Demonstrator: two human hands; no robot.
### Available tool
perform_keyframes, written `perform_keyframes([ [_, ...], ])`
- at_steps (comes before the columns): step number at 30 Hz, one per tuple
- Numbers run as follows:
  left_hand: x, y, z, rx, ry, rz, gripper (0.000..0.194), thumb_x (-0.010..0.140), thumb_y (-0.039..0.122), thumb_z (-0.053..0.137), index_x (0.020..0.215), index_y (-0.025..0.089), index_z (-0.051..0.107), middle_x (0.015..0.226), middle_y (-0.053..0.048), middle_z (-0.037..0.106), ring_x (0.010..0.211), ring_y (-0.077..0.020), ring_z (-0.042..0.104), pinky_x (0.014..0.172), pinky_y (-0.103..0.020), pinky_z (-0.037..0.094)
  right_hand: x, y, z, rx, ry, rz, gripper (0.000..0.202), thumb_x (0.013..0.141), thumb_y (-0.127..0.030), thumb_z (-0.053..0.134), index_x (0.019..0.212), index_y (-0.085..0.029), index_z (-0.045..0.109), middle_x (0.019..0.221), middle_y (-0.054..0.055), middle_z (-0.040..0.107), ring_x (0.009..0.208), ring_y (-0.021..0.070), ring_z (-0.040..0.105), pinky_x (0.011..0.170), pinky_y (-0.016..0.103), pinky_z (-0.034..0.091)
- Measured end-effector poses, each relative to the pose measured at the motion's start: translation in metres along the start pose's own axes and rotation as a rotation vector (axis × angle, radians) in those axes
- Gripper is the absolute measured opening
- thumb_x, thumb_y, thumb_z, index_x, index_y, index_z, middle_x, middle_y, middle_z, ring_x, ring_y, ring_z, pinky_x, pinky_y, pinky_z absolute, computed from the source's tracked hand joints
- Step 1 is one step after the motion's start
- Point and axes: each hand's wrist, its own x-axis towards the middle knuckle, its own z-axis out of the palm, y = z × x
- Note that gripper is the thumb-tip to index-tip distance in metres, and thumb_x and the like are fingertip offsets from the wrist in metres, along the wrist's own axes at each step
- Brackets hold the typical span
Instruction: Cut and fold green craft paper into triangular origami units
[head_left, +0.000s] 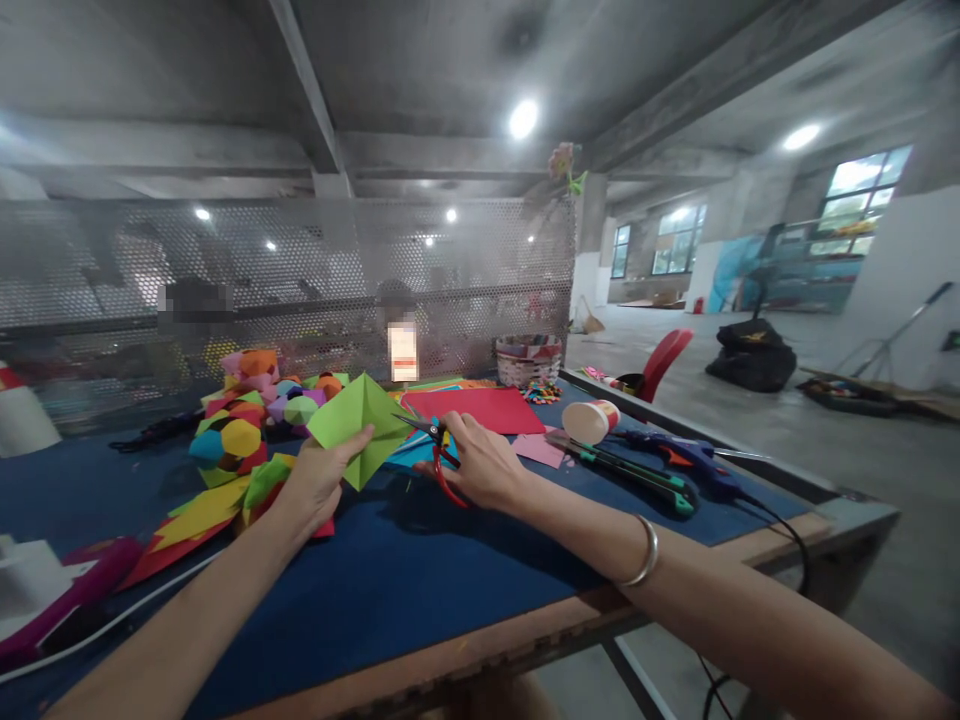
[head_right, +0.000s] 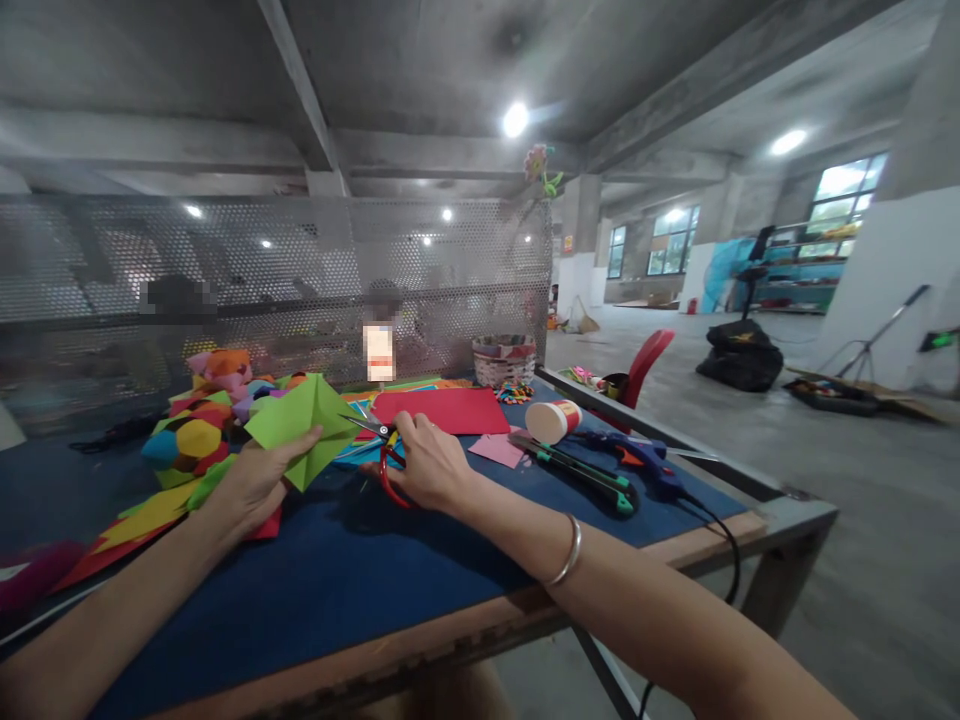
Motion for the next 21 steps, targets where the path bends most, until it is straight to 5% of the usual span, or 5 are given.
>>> perform_keyframes([
  [21, -0.0031, 0.0045, 0.0039, -0.002, 0.042, -0.028, 0.022, 0.099, 0.023, 0.068, 0.119, 0.017, 0.066, 0.122, -0.008, 0.068, 0.100, -0.0203, 0.069, 0.085, -0.038, 0.061, -0.0009, -0.0028, -0.0025, -0.049, -0.022, 0.028, 0.041, 0.099, -0.052, 0.063, 0.120, -0.018, 0.053, 0.117, 0.013, 0.068, 0.099, 0.0270, 0.070, 0.067, 0.030, 0.040],
])
